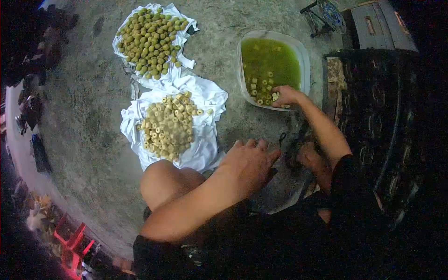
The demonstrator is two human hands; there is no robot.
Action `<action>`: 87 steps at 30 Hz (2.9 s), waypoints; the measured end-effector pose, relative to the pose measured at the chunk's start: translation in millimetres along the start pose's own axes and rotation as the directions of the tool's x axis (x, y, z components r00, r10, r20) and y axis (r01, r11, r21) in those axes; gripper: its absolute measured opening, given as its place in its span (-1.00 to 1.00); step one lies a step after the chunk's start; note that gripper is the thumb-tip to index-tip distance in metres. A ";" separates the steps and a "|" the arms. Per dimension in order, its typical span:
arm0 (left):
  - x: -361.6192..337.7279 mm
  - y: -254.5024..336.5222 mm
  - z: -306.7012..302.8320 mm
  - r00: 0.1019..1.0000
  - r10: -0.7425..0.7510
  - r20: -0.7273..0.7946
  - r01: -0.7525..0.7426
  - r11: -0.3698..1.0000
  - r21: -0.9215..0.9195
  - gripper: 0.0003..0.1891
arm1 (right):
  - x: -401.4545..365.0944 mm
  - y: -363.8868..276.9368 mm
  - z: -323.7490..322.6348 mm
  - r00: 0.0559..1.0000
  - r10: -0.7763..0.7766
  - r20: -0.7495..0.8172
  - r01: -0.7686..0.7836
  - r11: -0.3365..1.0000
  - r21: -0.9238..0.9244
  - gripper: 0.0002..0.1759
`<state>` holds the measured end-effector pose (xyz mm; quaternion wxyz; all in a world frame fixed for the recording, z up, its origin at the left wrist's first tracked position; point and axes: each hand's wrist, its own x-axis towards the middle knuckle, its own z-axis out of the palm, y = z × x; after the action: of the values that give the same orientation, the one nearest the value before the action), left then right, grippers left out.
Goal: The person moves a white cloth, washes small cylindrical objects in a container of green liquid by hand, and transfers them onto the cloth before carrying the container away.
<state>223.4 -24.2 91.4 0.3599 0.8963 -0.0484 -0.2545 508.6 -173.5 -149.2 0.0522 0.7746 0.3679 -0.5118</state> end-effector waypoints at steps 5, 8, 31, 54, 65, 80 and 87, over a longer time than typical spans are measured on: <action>-0.5 1.7 -2.7 0.999 0.027 0.032 -0.029 0.998 0.047 -0.37 | 7.2 2.5 6.5 0.998 0.038 -0.054 -0.043 0.995 -0.090 -0.02; -0.6 2.6 -4.5 0.999 0.031 0.024 -0.032 0.999 0.035 -0.35 | 2.4 0.0 6.4 0.999 0.037 -0.030 -0.038 0.999 -0.029 -0.02; 8.0 -3.5 -6.0 0.998 0.022 0.062 -0.022 1.000 -0.005 -0.44 | -11.6 36.9 -8.6 0.987 0.050 -0.153 0.117 0.429 0.896 -0.68; -26.5 1.3 1.4 0.996 0.036 -0.087 -0.035 0.999 0.011 -0.47 | -23.0 -135.6 -7.4 0.883 -0.335 -0.329 0.389 0.129 0.912 -0.60; -70.6 6.4 2.7 0.973 -0.048 -0.226 0.046 0.999 -0.012 -0.59 | 56.2 -320.6 120.2 0.532 -0.563 -0.632 0.640 0.756 -0.135 -0.33; -78.9 4.5 2.5 0.970 -0.071 -0.231 0.063 0.997 -0.042 -0.54 | 36.4 -316.8 126.2 0.453 -0.717 -0.530 0.534 0.694 -0.483 -0.32; -77.3 6.2 4.3 0.960 -0.064 -0.274 0.051 0.997 -0.057 -0.54 | 64.0 -329.7 100.9 0.483 -0.602 -0.636 0.585 0.762 -0.277 -0.32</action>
<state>155.0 -10.6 125.5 0.3775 0.9149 0.0345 -0.1389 240.0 52.0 -152.3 -0.2601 0.7308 0.6091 -0.1651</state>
